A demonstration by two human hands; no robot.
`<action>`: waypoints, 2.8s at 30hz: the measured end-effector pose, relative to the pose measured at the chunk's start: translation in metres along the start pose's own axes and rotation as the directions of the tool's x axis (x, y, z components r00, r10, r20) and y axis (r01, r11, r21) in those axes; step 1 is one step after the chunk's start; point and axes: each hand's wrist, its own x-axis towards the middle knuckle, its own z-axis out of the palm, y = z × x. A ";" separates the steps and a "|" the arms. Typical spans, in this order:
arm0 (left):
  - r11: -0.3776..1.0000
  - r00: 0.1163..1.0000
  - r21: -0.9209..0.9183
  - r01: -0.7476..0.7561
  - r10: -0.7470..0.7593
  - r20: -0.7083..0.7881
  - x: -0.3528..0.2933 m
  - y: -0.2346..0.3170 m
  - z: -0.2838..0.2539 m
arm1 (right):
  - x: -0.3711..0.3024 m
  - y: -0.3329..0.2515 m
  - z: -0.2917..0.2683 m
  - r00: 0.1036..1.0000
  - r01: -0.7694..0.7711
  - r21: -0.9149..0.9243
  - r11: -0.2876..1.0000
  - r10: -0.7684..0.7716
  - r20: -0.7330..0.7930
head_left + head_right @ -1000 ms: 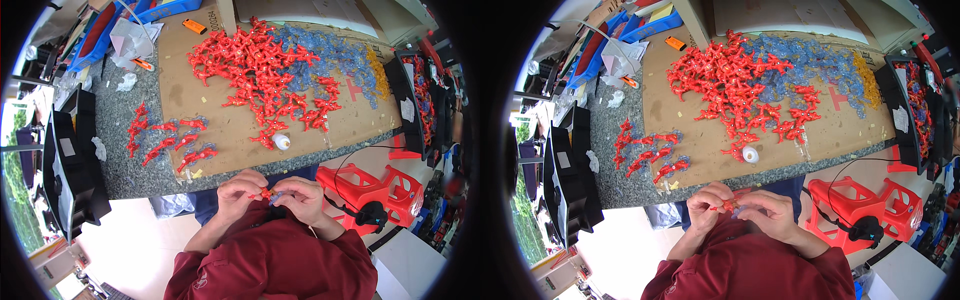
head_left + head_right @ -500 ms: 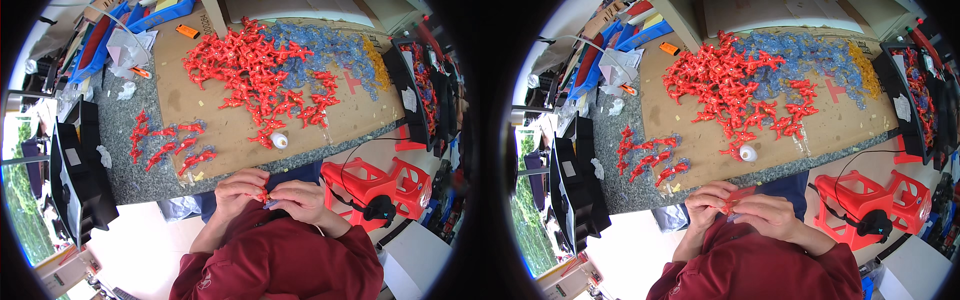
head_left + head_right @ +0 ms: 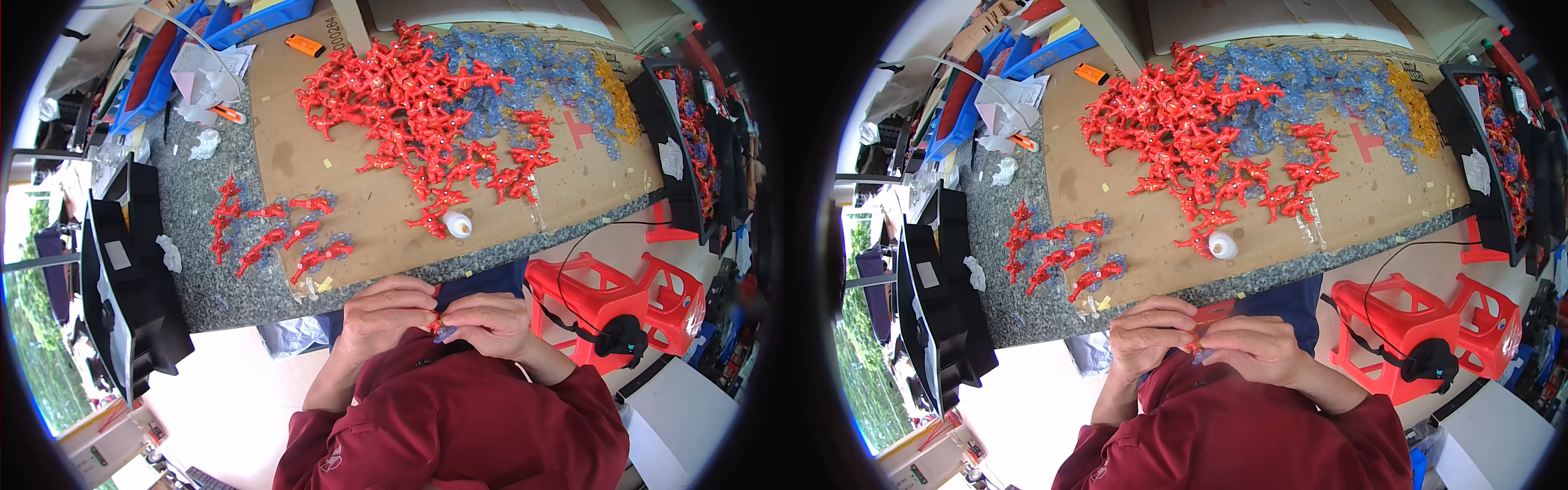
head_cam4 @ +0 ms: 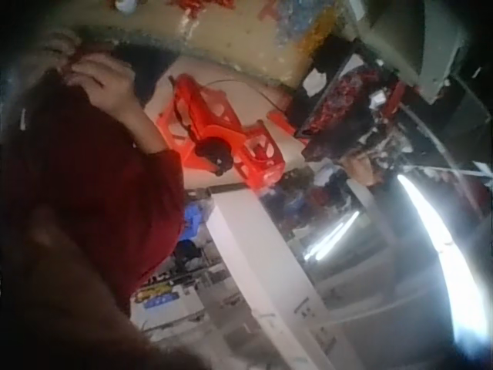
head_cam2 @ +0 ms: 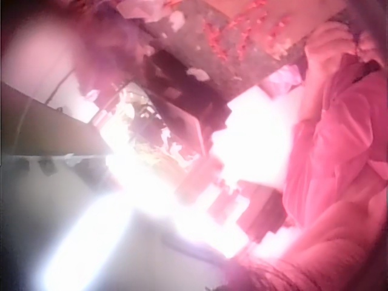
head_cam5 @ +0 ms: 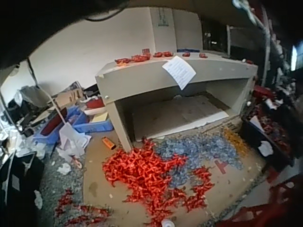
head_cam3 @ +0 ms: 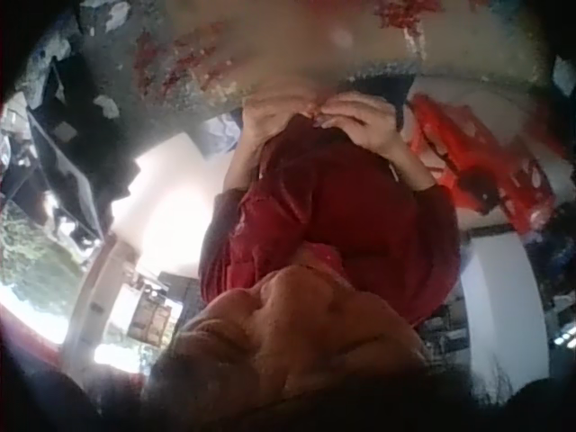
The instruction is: The person glues small red plastic toy figurine parts together using a glue bottle.
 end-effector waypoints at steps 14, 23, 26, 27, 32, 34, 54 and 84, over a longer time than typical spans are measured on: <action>0.882 0.999 0.470 0.036 -0.030 -0.020 0.004 0.019 -0.010 | 0.009 0.004 -0.006 0.975 -0.223 -0.013 0.975 0.222 -0.025; 0.304 0.970 0.937 0.173 -0.217 -0.109 0.039 0.017 -0.024 | 0.041 0.013 -0.015 0.944 -0.204 -0.551 0.809 0.013 -0.330; 0.185 0.980 0.976 0.111 -0.181 -0.077 0.050 0.021 -0.014 | 0.050 0.031 -0.008 0.952 -0.133 -0.577 0.806 -0.059 -0.302; 0.250 0.984 0.966 0.072 -0.179 -0.027 0.052 0.023 -0.005 | 0.050 0.034 -0.008 0.961 -0.109 -0.614 0.781 -0.075 -0.266; 0.393 0.978 0.919 -0.034 -0.178 0.113 0.044 0.006 0.024 | 0.043 0.031 -0.014 0.946 -0.134 -0.529 0.838 -0.051 -0.320; 0.456 0.981 0.890 -0.023 -0.162 0.108 0.037 0.004 0.030 | 0.036 0.030 -0.015 0.925 -0.152 -0.416 0.897 -0.019 -0.379; 0.790 0.780 -0.087 0.607 -0.614 -0.124 -0.001 0.003 0.030 | 0.004 0.008 -0.023 0.925 -0.214 -0.062 0.975 0.182 -0.333; 0.495 0.718 -0.776 0.390 -0.691 -0.080 -0.017 0.001 0.020 | 0.019 -0.016 -0.030 0.998 0.020 -0.313 0.950 -0.037 -0.051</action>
